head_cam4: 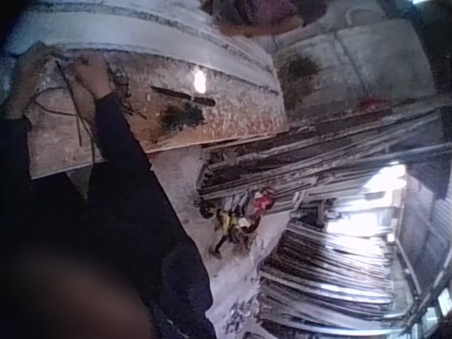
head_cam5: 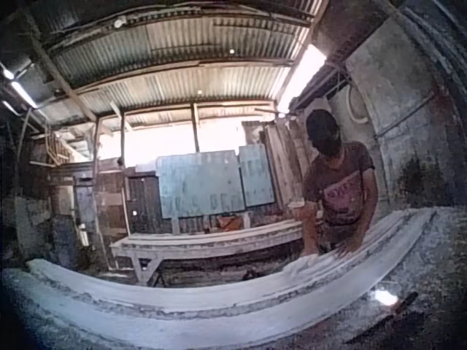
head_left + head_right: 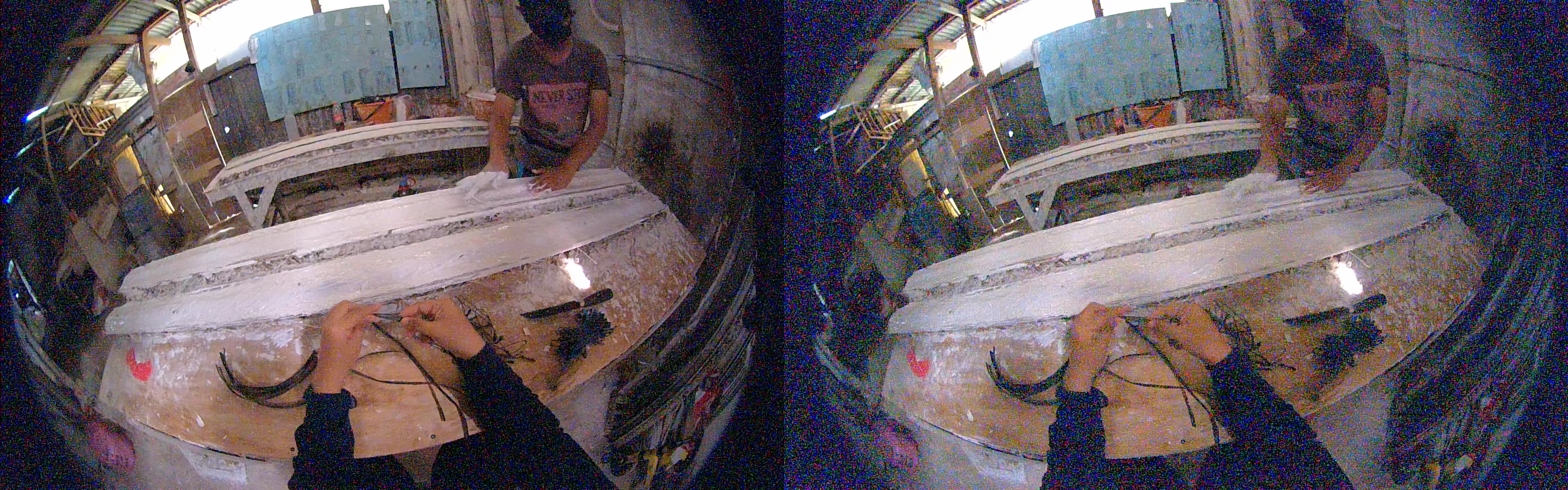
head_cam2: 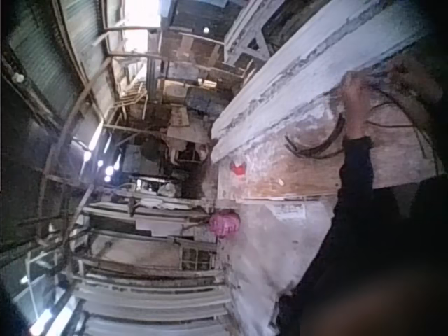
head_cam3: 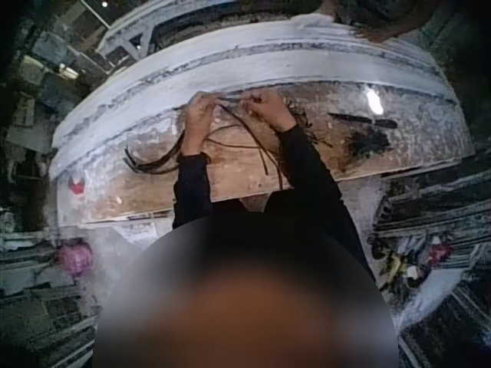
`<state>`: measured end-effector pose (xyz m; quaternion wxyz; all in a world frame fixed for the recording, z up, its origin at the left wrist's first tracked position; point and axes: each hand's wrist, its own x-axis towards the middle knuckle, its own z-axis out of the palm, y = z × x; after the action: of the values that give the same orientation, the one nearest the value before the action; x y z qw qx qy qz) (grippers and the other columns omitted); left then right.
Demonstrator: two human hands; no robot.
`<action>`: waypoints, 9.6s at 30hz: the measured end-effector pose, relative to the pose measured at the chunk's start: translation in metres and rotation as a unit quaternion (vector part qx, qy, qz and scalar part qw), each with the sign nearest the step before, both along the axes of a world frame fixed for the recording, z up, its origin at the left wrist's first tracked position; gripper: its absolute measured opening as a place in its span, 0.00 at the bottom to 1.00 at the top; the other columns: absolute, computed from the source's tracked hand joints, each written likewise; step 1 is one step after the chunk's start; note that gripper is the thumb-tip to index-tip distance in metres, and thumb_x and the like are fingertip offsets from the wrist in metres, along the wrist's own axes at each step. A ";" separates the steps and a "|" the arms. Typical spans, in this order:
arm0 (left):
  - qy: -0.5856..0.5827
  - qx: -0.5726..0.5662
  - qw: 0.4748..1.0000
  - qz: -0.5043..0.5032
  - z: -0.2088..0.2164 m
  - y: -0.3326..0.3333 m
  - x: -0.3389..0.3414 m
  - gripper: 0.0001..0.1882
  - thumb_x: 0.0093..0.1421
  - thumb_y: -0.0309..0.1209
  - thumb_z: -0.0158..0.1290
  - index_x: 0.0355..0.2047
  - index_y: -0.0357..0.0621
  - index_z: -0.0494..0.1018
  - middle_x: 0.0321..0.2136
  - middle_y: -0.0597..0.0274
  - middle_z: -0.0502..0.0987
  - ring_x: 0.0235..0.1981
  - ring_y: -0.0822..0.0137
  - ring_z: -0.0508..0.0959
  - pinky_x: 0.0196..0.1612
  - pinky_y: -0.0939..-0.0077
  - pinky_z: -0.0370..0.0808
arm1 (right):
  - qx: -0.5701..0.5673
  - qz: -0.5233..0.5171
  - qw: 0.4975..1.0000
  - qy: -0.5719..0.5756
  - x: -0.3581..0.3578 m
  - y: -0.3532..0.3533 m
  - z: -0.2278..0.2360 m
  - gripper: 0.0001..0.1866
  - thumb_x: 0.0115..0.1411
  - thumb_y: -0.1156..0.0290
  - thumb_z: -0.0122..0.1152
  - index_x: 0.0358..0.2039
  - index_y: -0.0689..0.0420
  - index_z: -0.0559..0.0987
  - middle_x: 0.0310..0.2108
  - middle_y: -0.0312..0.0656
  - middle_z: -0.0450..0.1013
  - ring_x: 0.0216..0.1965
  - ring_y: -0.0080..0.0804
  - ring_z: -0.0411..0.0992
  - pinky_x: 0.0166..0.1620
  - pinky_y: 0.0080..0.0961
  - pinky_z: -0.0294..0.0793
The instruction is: The person repeatedly picks up black cable ties, bends them, and places them on the table. Another person wipes a long white object in the background. The task appears to be preparing cable ties for later use.
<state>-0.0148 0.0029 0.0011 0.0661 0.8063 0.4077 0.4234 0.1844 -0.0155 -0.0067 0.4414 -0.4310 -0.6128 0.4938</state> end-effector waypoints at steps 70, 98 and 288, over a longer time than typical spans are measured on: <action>-0.398 -0.422 0.809 -0.098 -0.034 -0.004 0.038 0.12 0.53 0.35 0.54 0.35 0.41 0.75 0.24 0.73 0.74 0.23 0.82 0.69 0.25 0.89 0.64 | 0.086 -0.073 0.993 0.028 -0.010 0.010 -0.020 0.06 0.52 0.71 0.58 0.23 0.59 0.74 0.23 0.31 0.71 0.26 0.16 0.66 0.33 0.15 0.65; -0.350 -0.382 0.837 -0.174 -0.040 -0.001 0.038 0.10 0.51 0.29 0.55 0.32 0.37 0.75 0.24 0.68 0.75 0.25 0.78 0.71 0.31 0.85 0.67 | 0.105 -0.093 0.987 0.079 -0.013 0.004 -0.010 0.02 0.50 0.75 0.55 0.24 0.58 0.71 0.31 0.35 0.69 0.31 0.18 0.64 0.35 0.17 0.64; -0.370 -0.213 0.896 -0.119 -0.016 -0.008 0.034 0.24 0.50 0.21 0.55 0.44 0.43 0.57 0.27 0.63 0.74 0.31 0.75 0.73 0.36 0.82 0.68 | 0.354 -0.202 0.897 -0.170 -0.022 -0.007 -0.009 0.08 0.49 0.76 0.59 0.32 0.57 0.77 0.24 0.41 0.72 0.23 0.32 0.71 0.27 0.22 0.69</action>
<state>0.0195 -0.0052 -0.0151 0.4320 0.6004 0.3354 0.5834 0.1627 -0.0223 -0.0158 0.5443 -0.4381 -0.7126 0.0635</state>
